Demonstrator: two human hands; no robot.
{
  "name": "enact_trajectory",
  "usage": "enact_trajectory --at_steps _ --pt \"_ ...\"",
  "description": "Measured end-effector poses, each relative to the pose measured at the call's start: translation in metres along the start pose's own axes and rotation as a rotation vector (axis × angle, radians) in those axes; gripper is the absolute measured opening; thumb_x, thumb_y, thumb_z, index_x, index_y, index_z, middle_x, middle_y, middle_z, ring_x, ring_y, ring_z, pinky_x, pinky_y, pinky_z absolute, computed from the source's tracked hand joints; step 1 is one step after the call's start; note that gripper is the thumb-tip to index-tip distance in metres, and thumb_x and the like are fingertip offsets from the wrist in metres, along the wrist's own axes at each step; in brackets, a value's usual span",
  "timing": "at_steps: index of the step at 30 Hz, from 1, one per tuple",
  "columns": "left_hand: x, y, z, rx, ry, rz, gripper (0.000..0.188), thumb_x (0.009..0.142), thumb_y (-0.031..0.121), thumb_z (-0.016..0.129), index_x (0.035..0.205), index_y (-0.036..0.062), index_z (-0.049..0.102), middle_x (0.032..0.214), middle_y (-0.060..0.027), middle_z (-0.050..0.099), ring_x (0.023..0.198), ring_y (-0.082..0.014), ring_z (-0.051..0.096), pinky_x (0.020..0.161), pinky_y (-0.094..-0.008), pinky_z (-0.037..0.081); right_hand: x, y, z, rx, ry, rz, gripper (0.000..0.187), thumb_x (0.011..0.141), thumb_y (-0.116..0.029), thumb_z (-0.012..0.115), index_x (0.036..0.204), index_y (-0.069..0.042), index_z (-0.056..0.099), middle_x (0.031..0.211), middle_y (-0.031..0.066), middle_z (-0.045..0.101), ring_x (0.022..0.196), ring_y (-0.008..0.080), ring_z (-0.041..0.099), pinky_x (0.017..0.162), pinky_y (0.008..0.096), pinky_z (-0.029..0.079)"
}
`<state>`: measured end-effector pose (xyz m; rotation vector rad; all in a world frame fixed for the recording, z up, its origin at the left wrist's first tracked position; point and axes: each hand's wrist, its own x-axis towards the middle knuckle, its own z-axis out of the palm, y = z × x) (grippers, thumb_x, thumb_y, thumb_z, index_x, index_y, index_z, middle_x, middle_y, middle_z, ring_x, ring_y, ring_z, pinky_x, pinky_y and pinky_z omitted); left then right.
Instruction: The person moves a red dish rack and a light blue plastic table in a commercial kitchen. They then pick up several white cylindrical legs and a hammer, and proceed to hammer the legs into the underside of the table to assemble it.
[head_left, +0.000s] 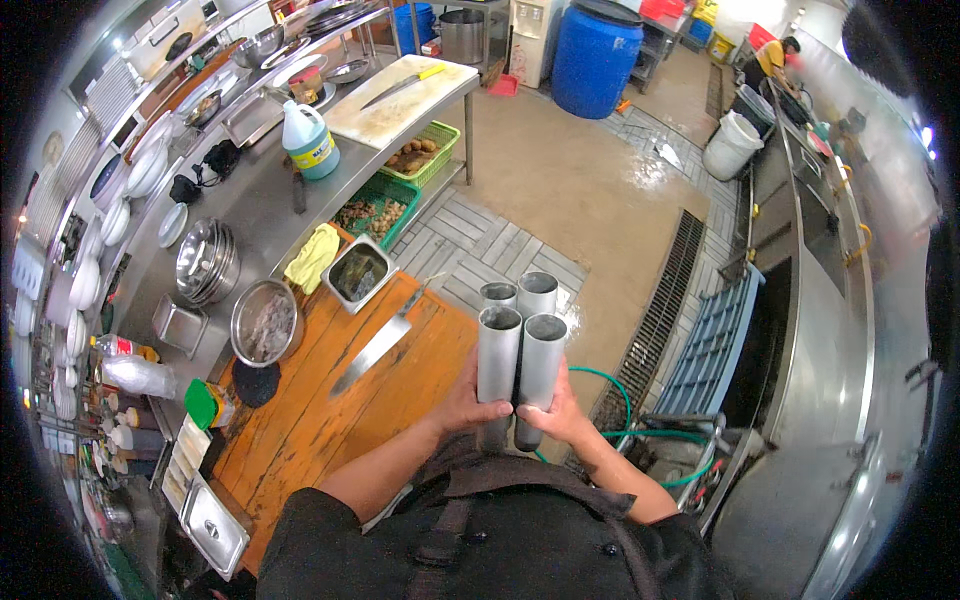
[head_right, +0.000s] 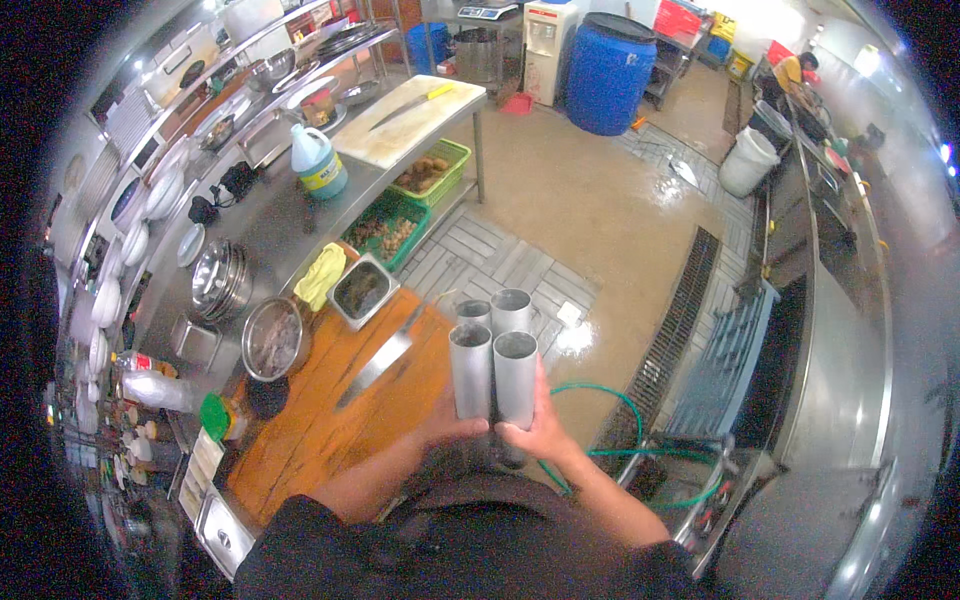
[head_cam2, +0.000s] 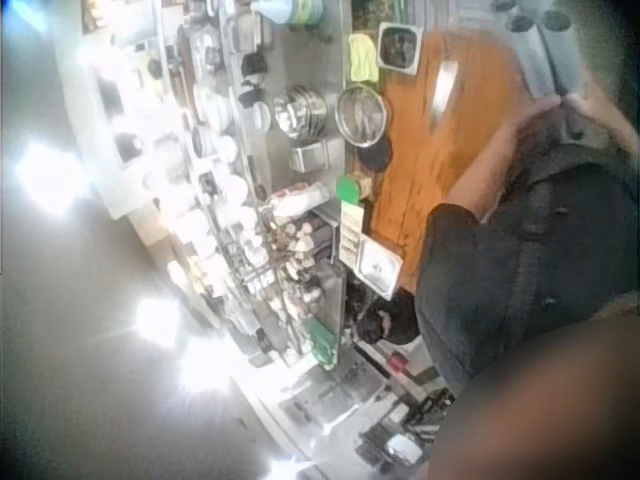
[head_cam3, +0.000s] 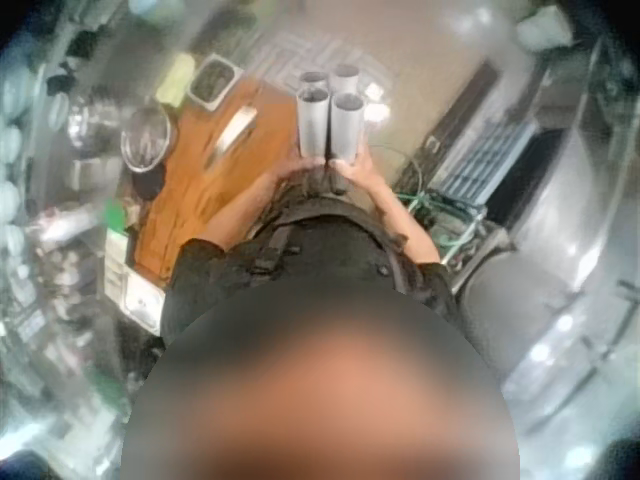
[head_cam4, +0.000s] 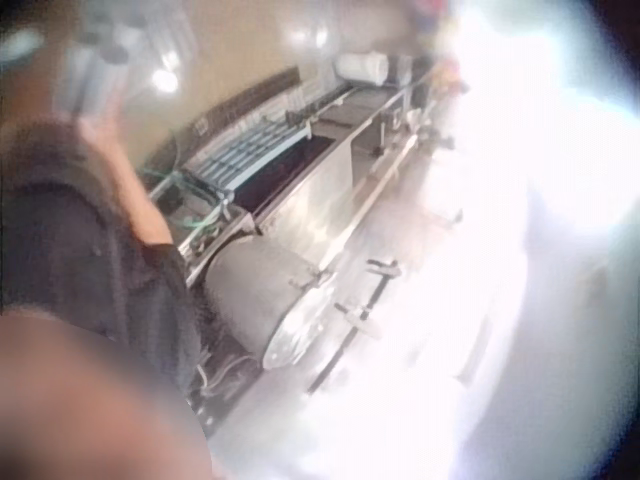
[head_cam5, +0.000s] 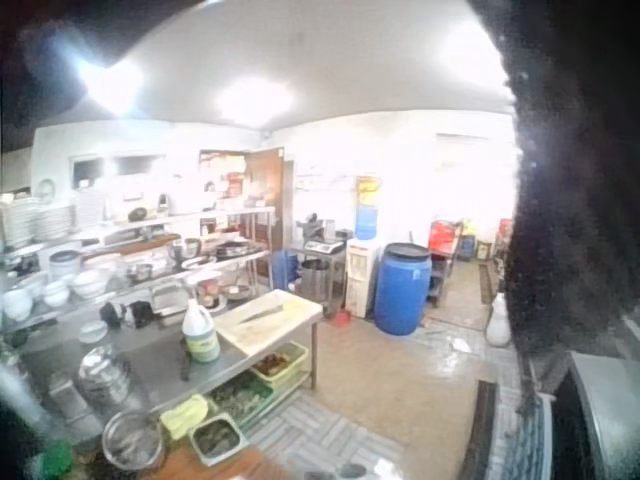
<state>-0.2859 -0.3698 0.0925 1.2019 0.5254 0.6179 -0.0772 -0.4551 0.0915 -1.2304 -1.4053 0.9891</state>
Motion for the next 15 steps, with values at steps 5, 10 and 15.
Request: enact_trajectory --at_steps 5,10,15 --pt "0.157 -0.003 -0.020 -0.294 0.082 0.051 0.110 0.071 0.051 0.094 0.154 0.0034 0.040 0.137 -0.0109 0.059 0.131 -0.0254 0.058 0.112 -0.0423 0.045 0.110 0.057 -0.104 -0.111 -0.059 -0.046 0.133 0.070 -0.035 0.086 0.167 0.003 0.002 0.171 0.0271 0.015 0.161 0.0385 0.015 0.130 0.0484 0.018" --pt "0.372 0.031 -0.072 -0.287 0.121 0.155 0.096 0.072 0.049 0.093 0.144 0.0019 0.049 0.127 -0.0104 0.064 0.120 -0.0232 0.063 0.103 -0.0396 0.051 0.254 0.042 -0.213 -0.290 -0.166 -0.115 0.130 0.070 -0.039 0.087 0.166 0.004 0.010 0.168 0.0283 0.023 0.158 0.0404 0.024 0.129 0.0486 0.021" --pt "0.513 0.104 -0.116 -0.102 0.188 0.408 0.088 0.074 0.037 0.087 0.145 0.0046 0.047 0.132 -0.0108 0.057 0.124 -0.0262 0.057 0.104 -0.0451 0.049 0.403 0.017 -0.248 -0.103 -0.839 -0.074 0.110 0.075 -0.025 0.087 0.164 -0.001 0.027 0.158 0.0253 0.044 0.145 0.0383 0.046 0.121 0.0467 0.036"
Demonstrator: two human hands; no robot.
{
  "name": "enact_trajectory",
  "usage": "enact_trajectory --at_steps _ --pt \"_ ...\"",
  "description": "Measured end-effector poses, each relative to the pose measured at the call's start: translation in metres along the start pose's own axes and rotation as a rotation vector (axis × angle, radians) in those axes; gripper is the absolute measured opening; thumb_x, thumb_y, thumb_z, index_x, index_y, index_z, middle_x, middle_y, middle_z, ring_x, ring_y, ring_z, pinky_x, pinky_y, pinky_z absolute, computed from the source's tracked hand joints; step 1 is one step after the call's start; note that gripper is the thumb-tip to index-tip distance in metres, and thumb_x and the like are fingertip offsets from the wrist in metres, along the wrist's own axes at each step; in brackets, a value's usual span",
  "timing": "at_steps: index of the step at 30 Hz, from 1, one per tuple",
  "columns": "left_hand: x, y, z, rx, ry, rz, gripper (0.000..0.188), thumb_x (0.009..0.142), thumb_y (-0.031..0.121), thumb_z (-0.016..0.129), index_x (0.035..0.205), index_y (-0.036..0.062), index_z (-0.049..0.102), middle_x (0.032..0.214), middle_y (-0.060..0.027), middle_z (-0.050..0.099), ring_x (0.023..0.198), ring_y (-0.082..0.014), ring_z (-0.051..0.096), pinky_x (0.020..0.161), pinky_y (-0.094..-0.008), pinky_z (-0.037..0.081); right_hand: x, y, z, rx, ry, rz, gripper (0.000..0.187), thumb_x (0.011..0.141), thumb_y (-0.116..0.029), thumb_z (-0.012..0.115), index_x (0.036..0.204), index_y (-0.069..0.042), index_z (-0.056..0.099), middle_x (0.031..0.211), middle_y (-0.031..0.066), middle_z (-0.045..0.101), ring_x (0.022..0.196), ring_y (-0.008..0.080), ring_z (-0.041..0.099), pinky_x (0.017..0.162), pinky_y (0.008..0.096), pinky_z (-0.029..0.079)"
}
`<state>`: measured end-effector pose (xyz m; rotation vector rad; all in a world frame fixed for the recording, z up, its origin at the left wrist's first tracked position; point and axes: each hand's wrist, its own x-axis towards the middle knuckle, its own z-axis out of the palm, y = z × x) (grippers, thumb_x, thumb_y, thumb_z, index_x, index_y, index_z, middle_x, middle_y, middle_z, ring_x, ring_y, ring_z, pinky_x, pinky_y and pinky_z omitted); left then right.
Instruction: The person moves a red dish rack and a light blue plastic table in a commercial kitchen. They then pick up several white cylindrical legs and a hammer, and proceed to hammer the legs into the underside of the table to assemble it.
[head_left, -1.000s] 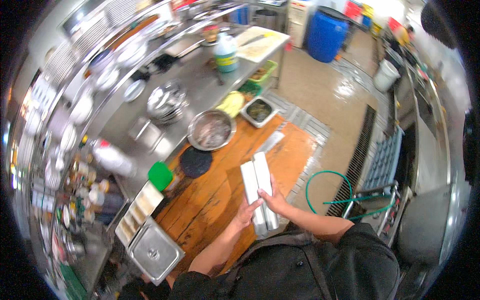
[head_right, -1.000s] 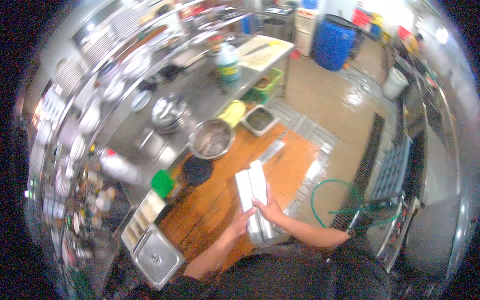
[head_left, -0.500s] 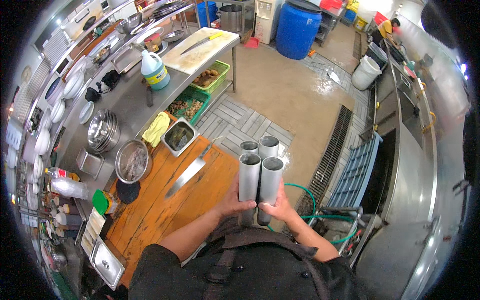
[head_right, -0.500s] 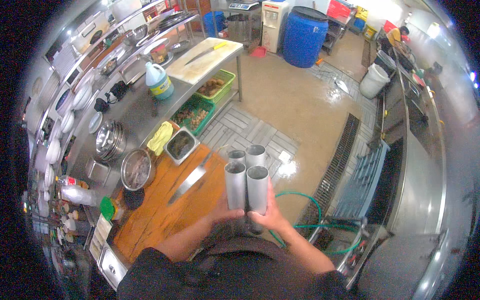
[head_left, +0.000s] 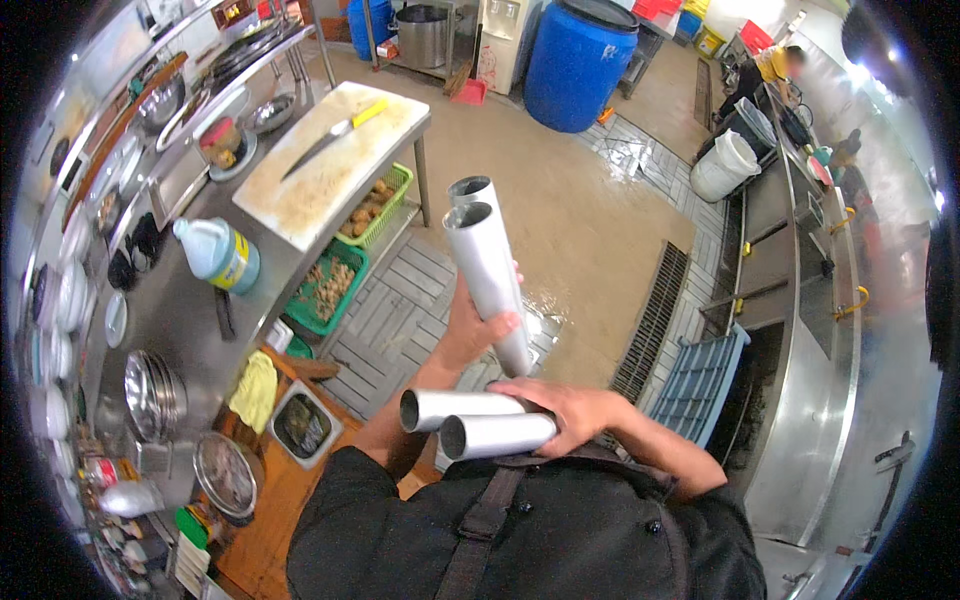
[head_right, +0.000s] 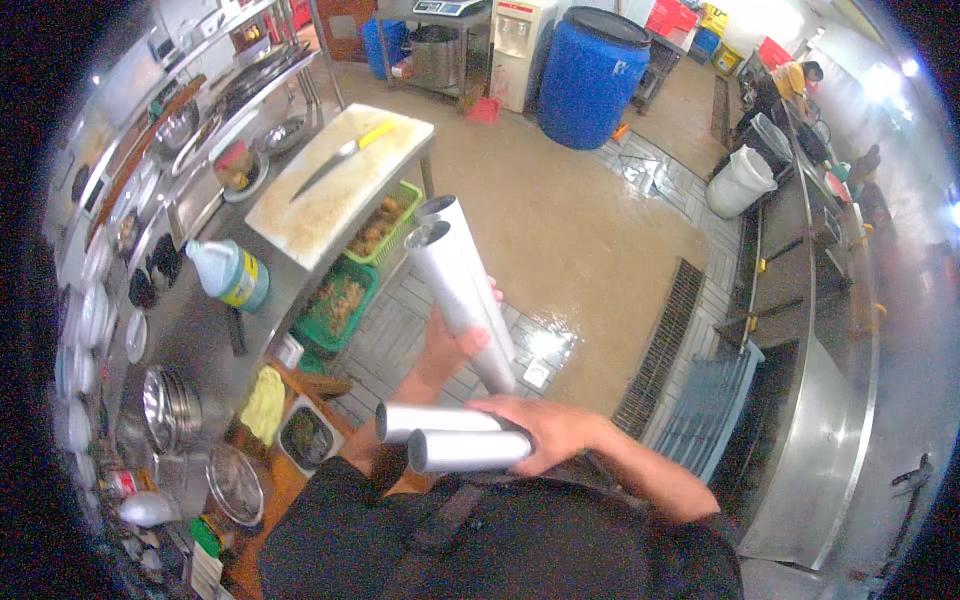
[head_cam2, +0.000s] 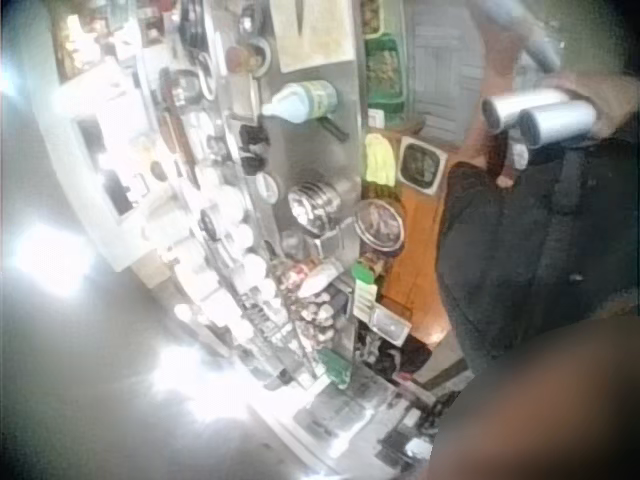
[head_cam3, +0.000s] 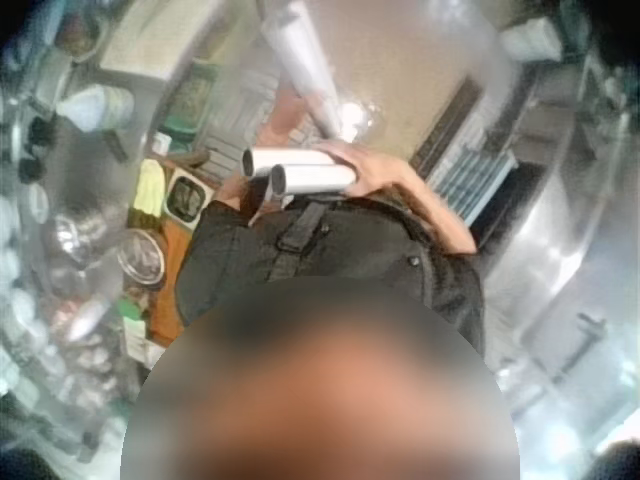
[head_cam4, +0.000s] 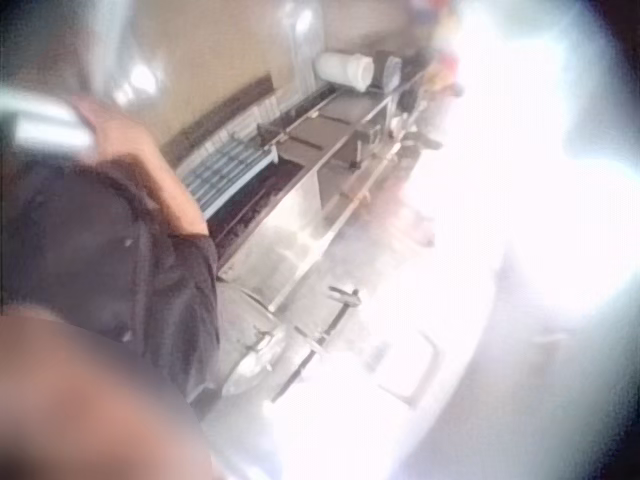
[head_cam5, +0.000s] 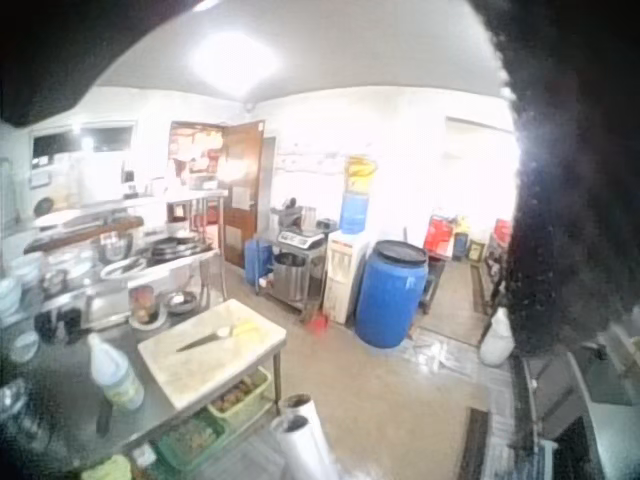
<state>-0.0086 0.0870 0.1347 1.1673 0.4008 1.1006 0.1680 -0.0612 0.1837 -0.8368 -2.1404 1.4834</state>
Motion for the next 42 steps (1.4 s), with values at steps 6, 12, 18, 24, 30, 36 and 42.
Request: enact_trajectory --at_steps 6,12,18,24,30,36,42 --pt "0.047 0.053 -0.018 0.553 -0.183 0.639 0.093 0.067 0.032 0.092 0.144 0.0110 0.045 0.133 -0.0198 0.056 0.122 -0.0394 0.057 0.104 -0.0575 0.044 0.112 0.065 -0.104 0.281 -0.477 0.227 0.089 0.075 -0.034 0.088 0.149 -0.004 0.049 0.140 0.0221 0.062 0.132 0.0355 0.058 0.114 0.0456 0.044" --pt "0.075 0.073 -0.084 0.933 0.004 0.728 0.093 0.070 0.041 0.092 0.143 0.0114 0.045 0.137 -0.0216 0.053 0.124 -0.0427 0.055 0.107 -0.0642 0.041 0.244 0.131 -0.155 0.028 -0.769 0.074 0.071 0.077 -0.038 0.087 0.135 -0.007 0.061 0.129 0.0203 0.069 0.121 0.0347 0.065 0.107 0.0460 0.049" --pt "0.094 0.103 -0.168 1.064 0.569 0.628 0.104 0.067 0.039 0.096 0.148 0.0079 0.040 0.141 -0.0238 0.050 0.127 -0.0423 0.053 0.108 -0.0573 0.042 0.424 0.143 -0.171 -0.302 -1.119 -0.255 0.055 0.079 -0.042 0.086 0.121 -0.009 0.072 0.118 0.0184 0.076 0.111 0.0339 0.072 0.101 0.0465 0.053" --pt "0.028 0.130 -0.175 1.209 1.077 0.462 0.119 0.066 0.024 0.098 0.158 0.0128 0.024 0.141 -0.0256 0.047 0.127 -0.0399 0.053 0.106 -0.0538 0.045 0.541 0.113 -0.107 -0.215 -1.659 -0.291 0.078 0.083 -0.058 0.082 0.137 -0.005 0.065 0.135 0.0195 0.069 0.124 0.0355 0.066 0.109 0.0459 0.049" --pt "-0.042 0.165 -0.189 1.281 1.459 0.486 0.109 0.065 0.028 0.097 0.153 0.0094 0.036 0.137 -0.0178 0.053 0.126 -0.0342 0.055 0.105 -0.0490 0.045 0.729 0.125 0.018 -0.498 -1.357 -0.241 0.088 0.086 -0.045 0.084 0.156 -0.007 0.046 0.148 0.0192 0.059 0.132 0.0343 0.059 0.111 0.0464 0.047" --pt "-0.108 0.209 -0.194 1.408 1.675 -0.066 0.113 0.065 0.036 0.092 0.151 0.0060 0.025 0.135 -0.0125 0.044 0.132 -0.0279 0.044 0.117 -0.0469 0.033 0.809 0.152 0.176 -0.687 -0.556 0.025 0.085 0.091 -0.058 0.071 0.154 -0.006 0.047 0.135 0.0269 0.065 0.118 0.0384 0.066 0.098 0.0489 0.054" --pt "-0.158 0.211 -0.218 1.304 1.434 0.161 0.110 0.066 0.033 0.092 0.150 0.0066 0.026 0.135 -0.0124 0.044 0.130 -0.0268 0.045 0.113 -0.0453 0.036 0.821 0.176 0.240 -0.407 -0.336 0.136 0.051 0.089 -0.032 0.076 0.132 -0.009 0.060 0.113 0.0202 0.072 0.101 0.0350 0.070 0.085 0.0480 0.056"
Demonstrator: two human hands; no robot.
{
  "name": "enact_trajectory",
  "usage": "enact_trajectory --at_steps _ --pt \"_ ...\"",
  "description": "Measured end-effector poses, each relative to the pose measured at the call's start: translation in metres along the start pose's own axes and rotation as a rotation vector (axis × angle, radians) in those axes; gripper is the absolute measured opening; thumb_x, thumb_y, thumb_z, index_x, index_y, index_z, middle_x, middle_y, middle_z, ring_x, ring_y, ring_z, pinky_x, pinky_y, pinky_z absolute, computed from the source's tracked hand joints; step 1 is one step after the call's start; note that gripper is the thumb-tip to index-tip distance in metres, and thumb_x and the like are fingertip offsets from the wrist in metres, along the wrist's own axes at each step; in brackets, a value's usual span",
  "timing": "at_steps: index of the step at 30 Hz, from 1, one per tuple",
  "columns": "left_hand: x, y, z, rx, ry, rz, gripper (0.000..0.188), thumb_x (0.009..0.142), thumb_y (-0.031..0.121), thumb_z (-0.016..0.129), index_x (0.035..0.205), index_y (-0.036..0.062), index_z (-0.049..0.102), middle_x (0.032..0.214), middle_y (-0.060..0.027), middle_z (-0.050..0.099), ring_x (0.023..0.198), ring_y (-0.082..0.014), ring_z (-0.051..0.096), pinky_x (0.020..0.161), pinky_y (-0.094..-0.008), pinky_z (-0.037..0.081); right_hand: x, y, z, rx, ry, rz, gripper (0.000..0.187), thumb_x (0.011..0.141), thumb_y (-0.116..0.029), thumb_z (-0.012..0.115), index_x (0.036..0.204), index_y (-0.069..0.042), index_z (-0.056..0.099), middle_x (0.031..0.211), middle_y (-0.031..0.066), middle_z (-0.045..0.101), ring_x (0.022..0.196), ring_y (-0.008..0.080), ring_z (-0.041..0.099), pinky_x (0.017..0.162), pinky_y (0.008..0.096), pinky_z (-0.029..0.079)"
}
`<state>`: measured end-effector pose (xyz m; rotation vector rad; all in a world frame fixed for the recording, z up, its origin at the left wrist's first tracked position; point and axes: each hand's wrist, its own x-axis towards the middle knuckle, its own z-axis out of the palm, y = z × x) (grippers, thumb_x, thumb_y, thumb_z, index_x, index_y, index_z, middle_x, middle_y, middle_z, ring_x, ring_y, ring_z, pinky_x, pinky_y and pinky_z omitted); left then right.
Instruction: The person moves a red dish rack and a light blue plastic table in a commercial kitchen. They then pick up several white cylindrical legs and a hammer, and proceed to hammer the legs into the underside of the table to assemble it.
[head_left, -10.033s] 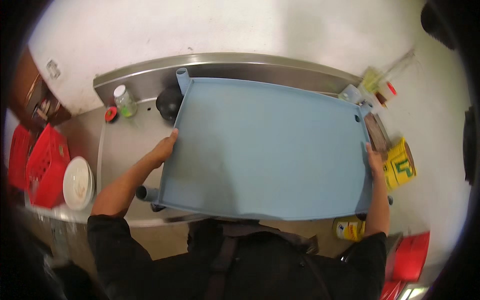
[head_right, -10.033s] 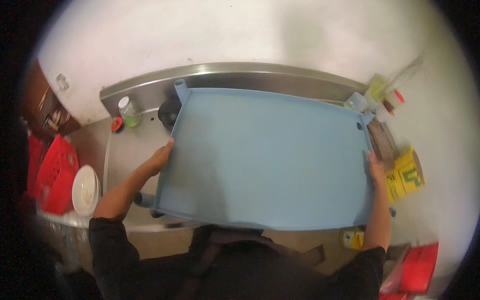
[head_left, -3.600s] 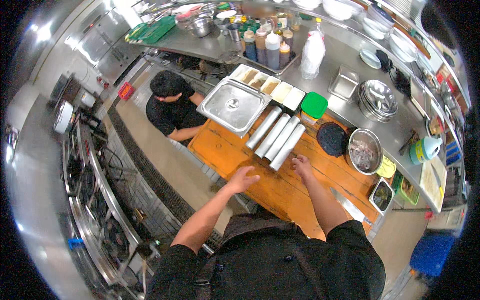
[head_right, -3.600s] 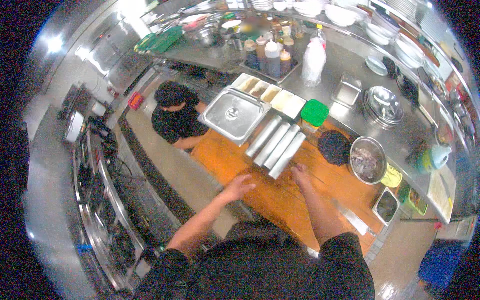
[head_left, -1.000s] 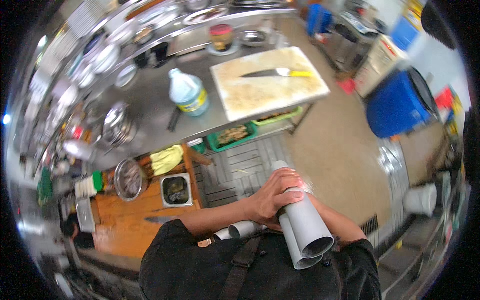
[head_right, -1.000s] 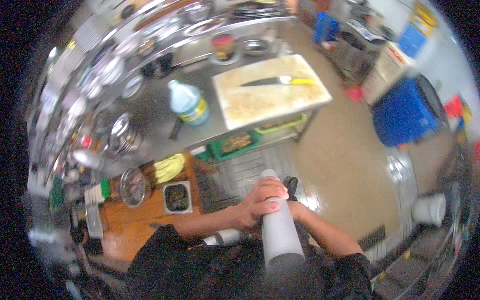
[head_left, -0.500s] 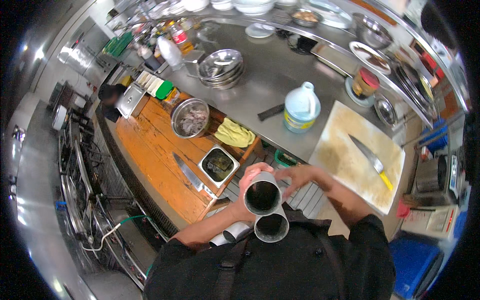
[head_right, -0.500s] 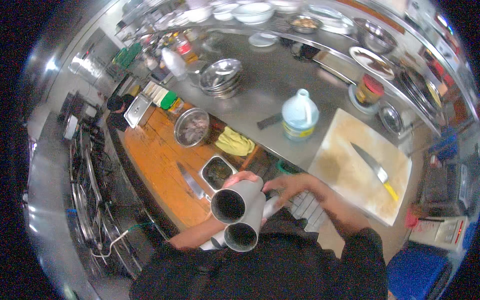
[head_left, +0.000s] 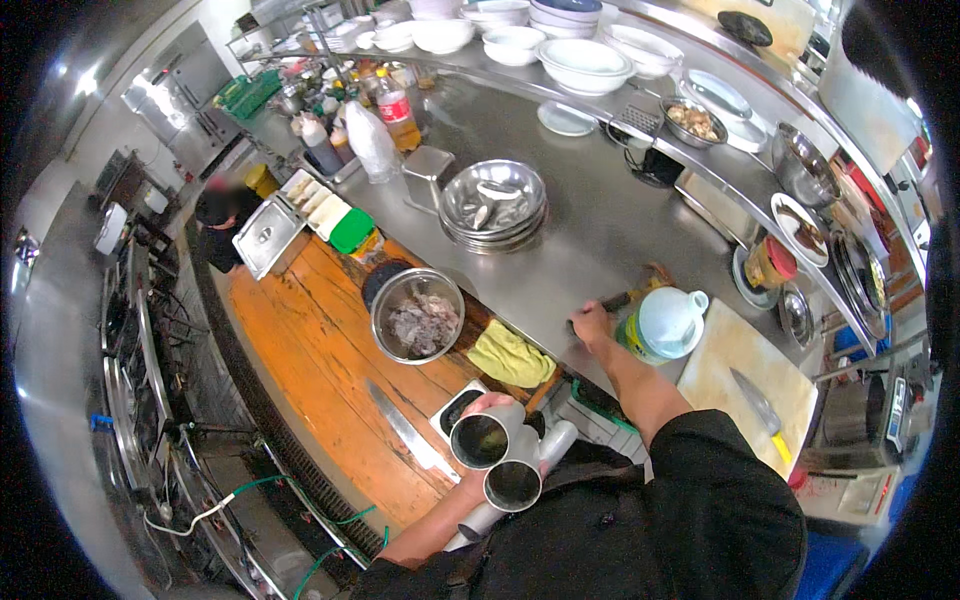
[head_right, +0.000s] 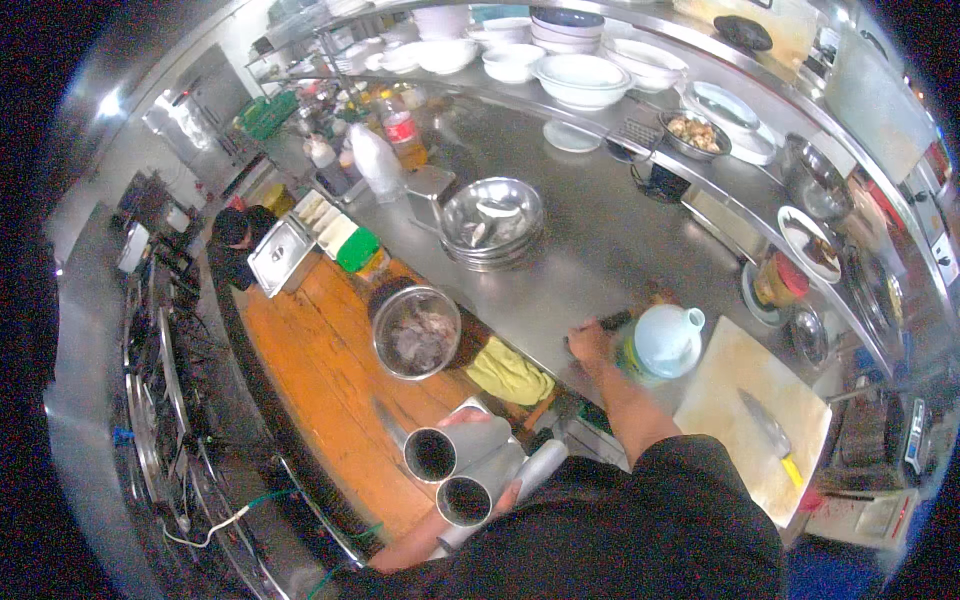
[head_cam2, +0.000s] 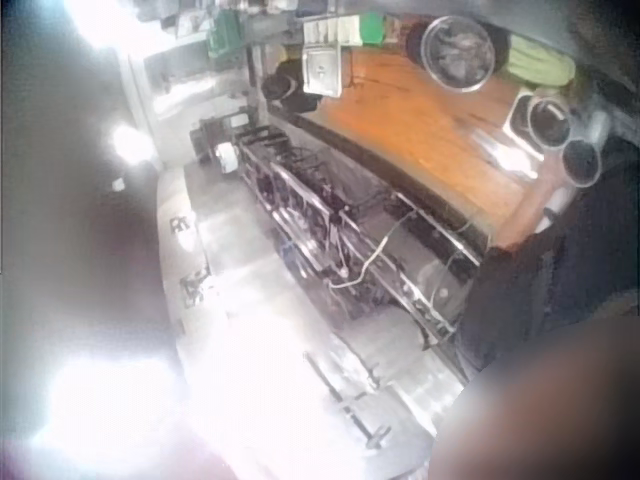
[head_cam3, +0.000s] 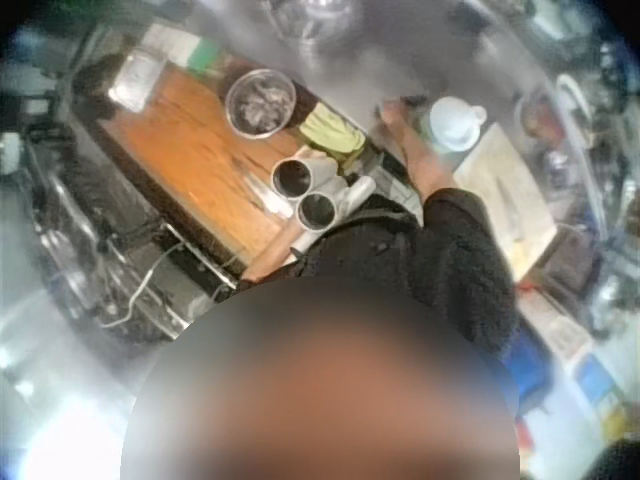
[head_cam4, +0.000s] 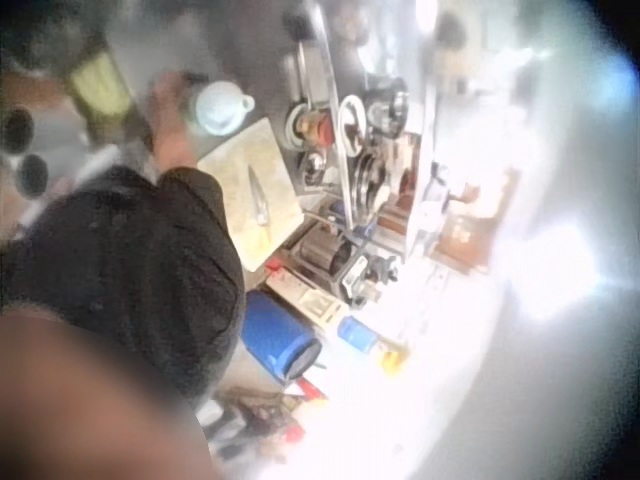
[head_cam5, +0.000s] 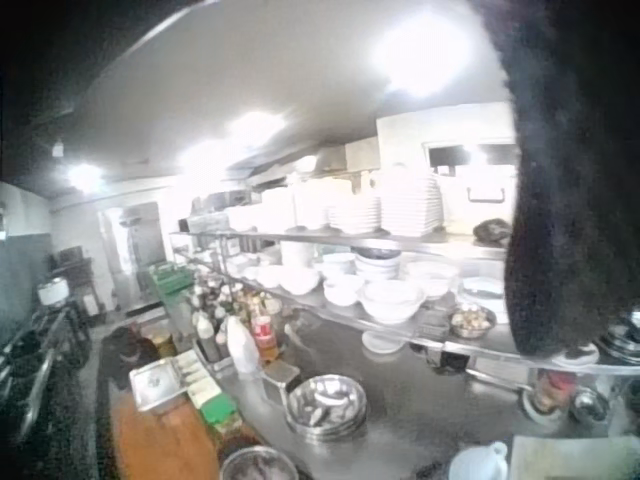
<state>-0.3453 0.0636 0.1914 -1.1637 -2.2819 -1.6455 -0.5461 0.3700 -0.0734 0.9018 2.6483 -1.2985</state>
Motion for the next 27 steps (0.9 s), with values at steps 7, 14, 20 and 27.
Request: enact_trajectory --at_steps 7,14,20,27 --pt "0.038 -0.015 0.044 -0.311 -0.330 0.301 0.107 0.066 0.031 0.092 0.149 0.0072 0.028 0.134 -0.0123 0.044 0.128 -0.0256 0.046 0.109 -0.0435 0.039 -0.035 -0.138 -0.169 1.565 -0.147 0.092 0.058 0.083 0.004 0.061 0.135 -0.018 0.051 0.102 0.0115 0.056 0.073 0.0205 0.057 0.061 0.0332 0.053" --pt "0.073 0.055 0.175 -0.508 -0.581 0.412 0.104 0.067 0.028 0.092 0.148 0.0078 0.029 0.133 -0.0122 0.044 0.126 -0.0243 0.047 0.105 -0.0417 0.043 -0.341 -0.029 -0.395 1.700 -0.674 -0.710 0.112 0.080 -0.001 0.063 0.172 -0.030 0.006 0.124 0.0278 0.054 0.066 0.0170 0.056 0.057 0.0302 0.049" --pt "0.011 0.213 0.321 -0.646 -0.912 0.499 0.101 0.068 0.025 0.092 0.147 0.0084 0.031 0.133 -0.0121 0.044 0.125 -0.0232 0.048 0.102 -0.0401 0.046 -0.644 0.124 -0.511 1.141 0.184 -0.791 0.094 0.081 -0.018 0.075 0.160 -0.002 0.029 0.090 0.0169 0.064 0.065 0.0201 0.062 0.058 0.0336 0.050" --pt "-0.152 0.390 0.496 -1.015 -1.335 0.698 0.106 0.067 0.025 0.095 0.149 0.0076 0.030 0.136 -0.0141 0.044 0.126 -0.0258 0.049 0.103 -0.0418 0.046 -0.905 0.286 -0.505 1.194 1.445 -0.085 0.023 0.099 -0.022 0.073 0.105 -0.009 0.056 0.069 0.0002 0.052 0.048 0.0115 0.050 0.044 0.0304 0.046"
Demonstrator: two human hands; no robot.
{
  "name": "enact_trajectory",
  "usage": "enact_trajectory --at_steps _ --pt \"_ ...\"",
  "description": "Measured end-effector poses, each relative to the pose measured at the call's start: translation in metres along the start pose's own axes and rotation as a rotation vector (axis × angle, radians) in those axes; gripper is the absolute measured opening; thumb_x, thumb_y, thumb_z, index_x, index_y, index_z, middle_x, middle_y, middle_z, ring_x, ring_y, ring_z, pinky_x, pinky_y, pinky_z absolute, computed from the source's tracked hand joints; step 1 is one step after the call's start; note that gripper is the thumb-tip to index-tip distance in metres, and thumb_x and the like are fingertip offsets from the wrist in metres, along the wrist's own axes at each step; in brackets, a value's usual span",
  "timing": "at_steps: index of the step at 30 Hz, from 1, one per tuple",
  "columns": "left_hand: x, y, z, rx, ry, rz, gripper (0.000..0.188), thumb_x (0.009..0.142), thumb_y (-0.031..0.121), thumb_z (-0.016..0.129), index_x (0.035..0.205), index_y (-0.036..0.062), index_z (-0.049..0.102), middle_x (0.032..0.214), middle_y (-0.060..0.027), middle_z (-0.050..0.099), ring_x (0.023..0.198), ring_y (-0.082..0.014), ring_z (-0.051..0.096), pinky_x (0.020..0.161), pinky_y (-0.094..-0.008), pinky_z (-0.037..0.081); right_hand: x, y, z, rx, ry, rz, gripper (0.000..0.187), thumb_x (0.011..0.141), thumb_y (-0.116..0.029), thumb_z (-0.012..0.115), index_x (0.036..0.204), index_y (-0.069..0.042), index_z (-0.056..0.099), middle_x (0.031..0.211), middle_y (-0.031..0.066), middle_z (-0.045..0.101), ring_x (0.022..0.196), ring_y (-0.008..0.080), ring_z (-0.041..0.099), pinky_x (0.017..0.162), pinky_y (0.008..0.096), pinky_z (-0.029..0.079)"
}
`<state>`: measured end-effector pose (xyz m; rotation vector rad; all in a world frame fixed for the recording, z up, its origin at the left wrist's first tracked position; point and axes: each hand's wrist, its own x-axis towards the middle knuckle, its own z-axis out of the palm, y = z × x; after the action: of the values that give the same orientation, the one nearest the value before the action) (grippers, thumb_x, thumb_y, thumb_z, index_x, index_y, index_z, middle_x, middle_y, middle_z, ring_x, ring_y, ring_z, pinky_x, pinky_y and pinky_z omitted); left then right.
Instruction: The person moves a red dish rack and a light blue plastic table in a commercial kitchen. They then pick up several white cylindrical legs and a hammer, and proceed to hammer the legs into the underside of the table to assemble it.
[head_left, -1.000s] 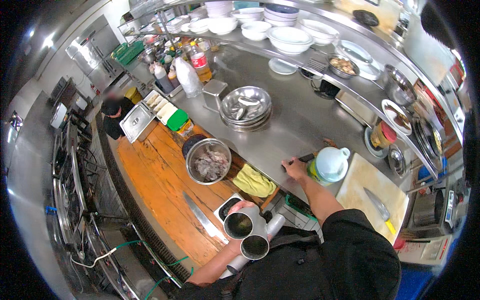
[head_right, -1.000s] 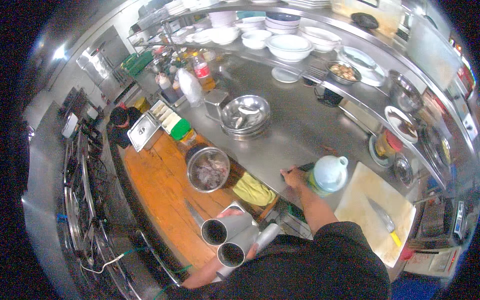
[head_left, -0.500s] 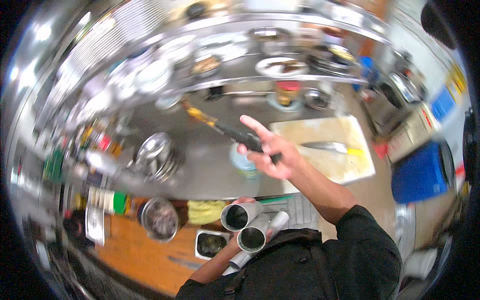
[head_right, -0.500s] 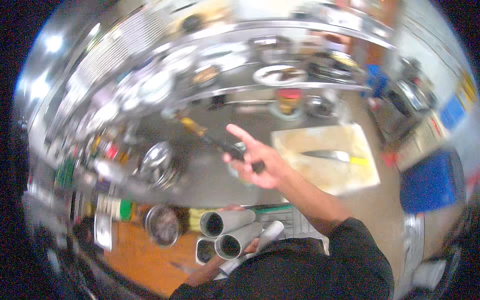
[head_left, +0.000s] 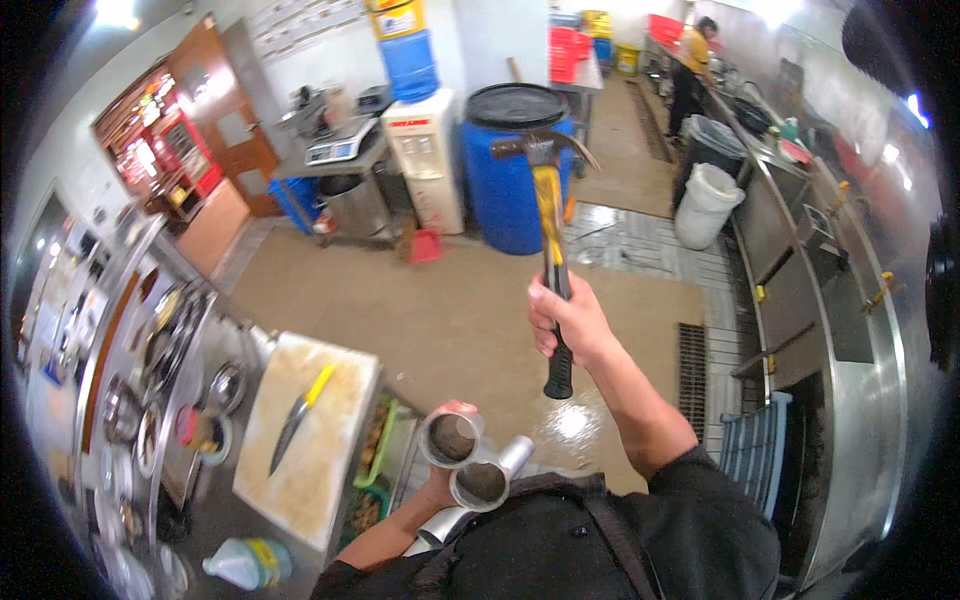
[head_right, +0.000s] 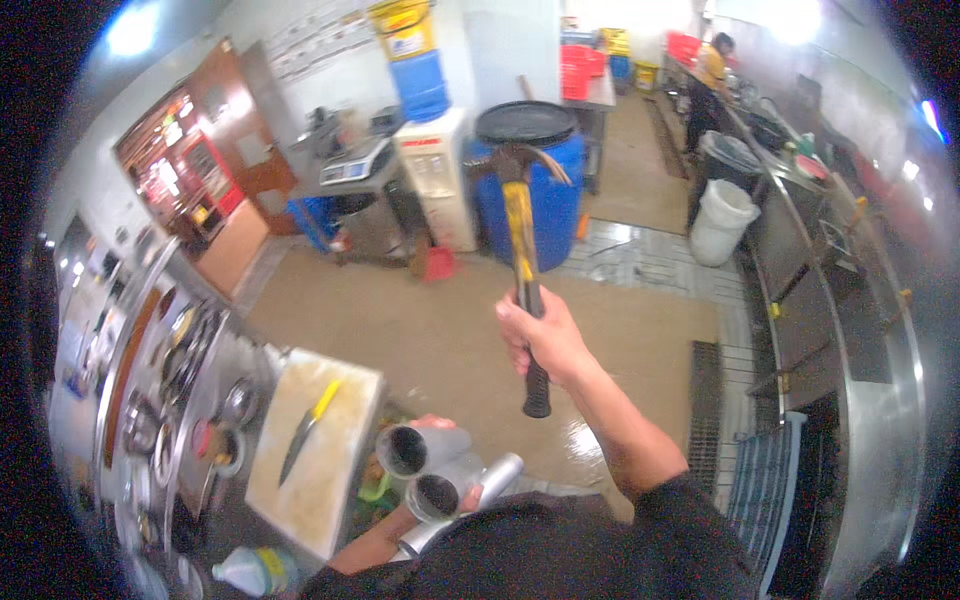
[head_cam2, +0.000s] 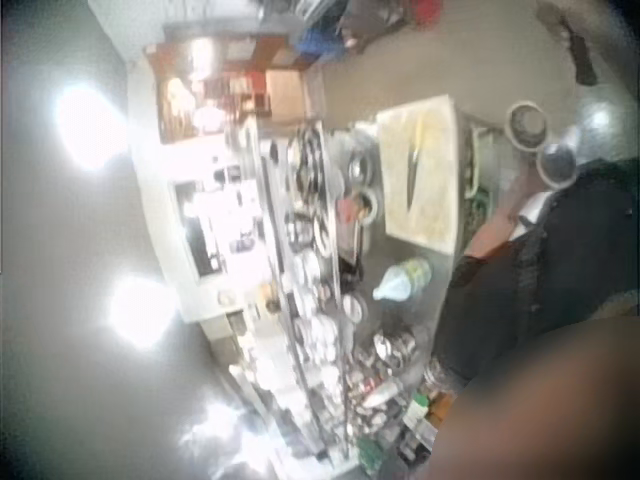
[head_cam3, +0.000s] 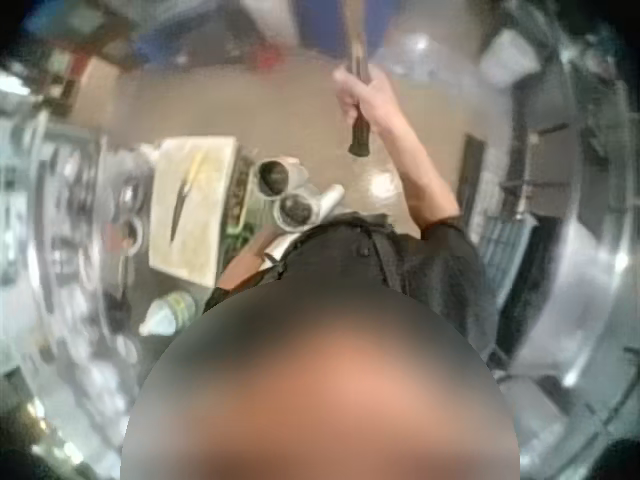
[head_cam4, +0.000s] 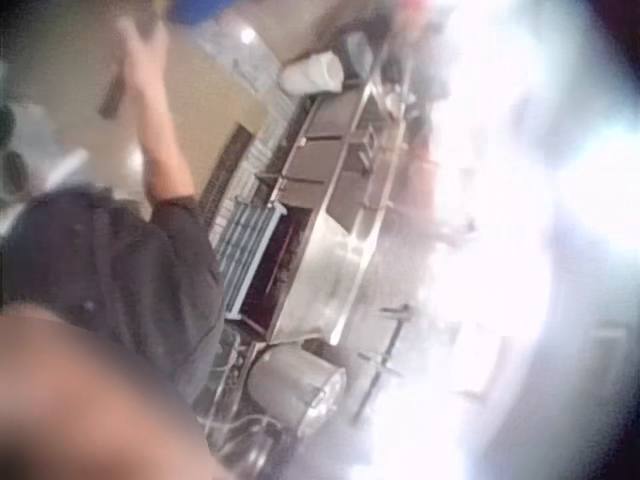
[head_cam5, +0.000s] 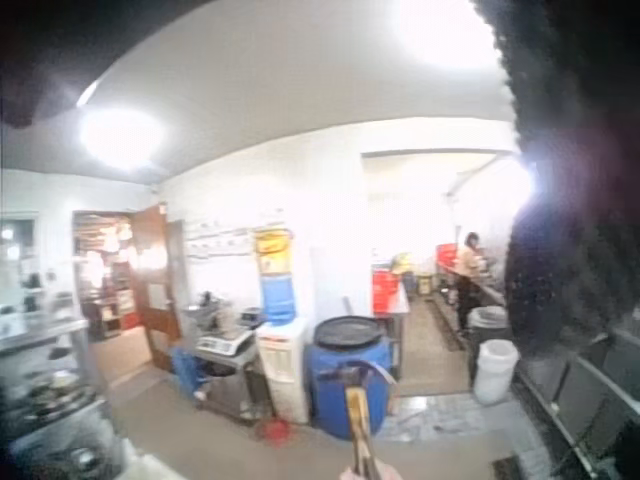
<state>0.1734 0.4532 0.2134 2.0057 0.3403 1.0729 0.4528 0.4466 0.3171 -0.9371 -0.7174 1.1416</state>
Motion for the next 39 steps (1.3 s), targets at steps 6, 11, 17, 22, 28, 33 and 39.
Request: enact_trajectory --at_steps 6,11,17,22,28,33,39 --pt "0.130 -0.115 0.162 -0.241 -0.301 0.095 0.127 0.063 0.026 0.102 0.158 0.0067 0.020 0.145 -0.0206 0.045 0.135 -0.0375 0.050 0.114 -0.0510 0.039 0.082 -0.014 -0.308 -0.407 0.406 -0.163 0.019 0.097 -0.020 0.075 0.101 -0.009 0.060 0.066 -0.0033 0.054 0.049 0.0097 0.050 0.045 0.0267 0.044" --pt "0.281 -0.201 0.279 -0.419 -0.366 0.108 0.124 0.065 0.025 0.103 0.156 0.0076 0.021 0.141 -0.0185 0.047 0.134 -0.0349 0.051 0.113 -0.0493 0.041 0.089 0.055 -0.619 -0.982 0.736 0.436 0.041 0.094 -0.040 0.073 0.090 0.001 0.069 0.068 0.0122 0.066 0.059 0.0259 0.066 0.056 0.0440 0.051" --pt "0.508 -0.275 0.386 -0.495 -0.396 0.132 0.132 0.063 0.023 0.104 0.160 0.0100 0.015 0.146 -0.0156 0.042 0.135 -0.0287 0.050 0.113 -0.0445 0.041 -0.060 0.132 -0.740 -1.061 0.644 1.284 0.032 0.088 -0.029 0.077 0.087 0.003 0.073 0.078 0.0172 0.073 0.064 0.0281 0.072 0.057 0.0463 0.057" --pt "0.656 -0.343 0.492 -0.707 -0.489 0.102 0.141 0.061 0.021 0.105 0.165 0.0170 0.009 0.152 -0.0172 0.040 0.142 -0.0314 0.047 0.116 -0.0467 0.041 -0.025 0.113 -0.756 -0.668 0.892 1.268 0.035 0.087 -0.032 0.076 0.084 0.003 0.073 0.077 0.0172 0.073 0.065 0.0289 0.072 0.059 0.0465 0.057" --pt "0.850 -0.436 0.664 -0.602 -0.607 0.189 0.139 0.058 0.029 0.106 0.163 0.0104 0.016 0.150 -0.0186 0.041 0.139 -0.0347 0.048 0.115 -0.0481 0.040 0.117 0.094 -0.897 -0.567 0.935 1.237 0.039 0.087 -0.036 0.076 0.081 0.002 0.073 0.075 0.0172 0.073 0.066 0.0299 0.073 0.062 0.0468 0.058" --pt "1.032 -0.478 0.771 -0.432 -0.603 0.226 0.137 0.056 0.034 0.106 0.160 0.0053 0.021 0.149 -0.0186 0.042 0.138 -0.0344 0.048 0.115 -0.0469 0.039 0.237 0.028 -1.074 -0.796 0.835 1.148 0.043 0.087 -0.040 0.076 0.079 0.002 0.073 0.074 0.0173 0.073 0.066 0.0307 0.073 0.064 0.0471 0.059" --pt "1.194 -0.560 0.869 -0.391 -0.578 0.172 0.138 0.056 0.032 0.106 0.160 0.0054 0.019 0.149 -0.0201 0.042 0.139 -0.0355 0.047 0.118 -0.0479 0.037 0.595 -0.175 -1.366 -1.115 0.686 0.930 0.049 0.092 -0.042 0.070 0.082 0.006 0.069 0.070 0.0190 0.070 0.055 0.0318 0.069 0.057 0.0468 0.057"
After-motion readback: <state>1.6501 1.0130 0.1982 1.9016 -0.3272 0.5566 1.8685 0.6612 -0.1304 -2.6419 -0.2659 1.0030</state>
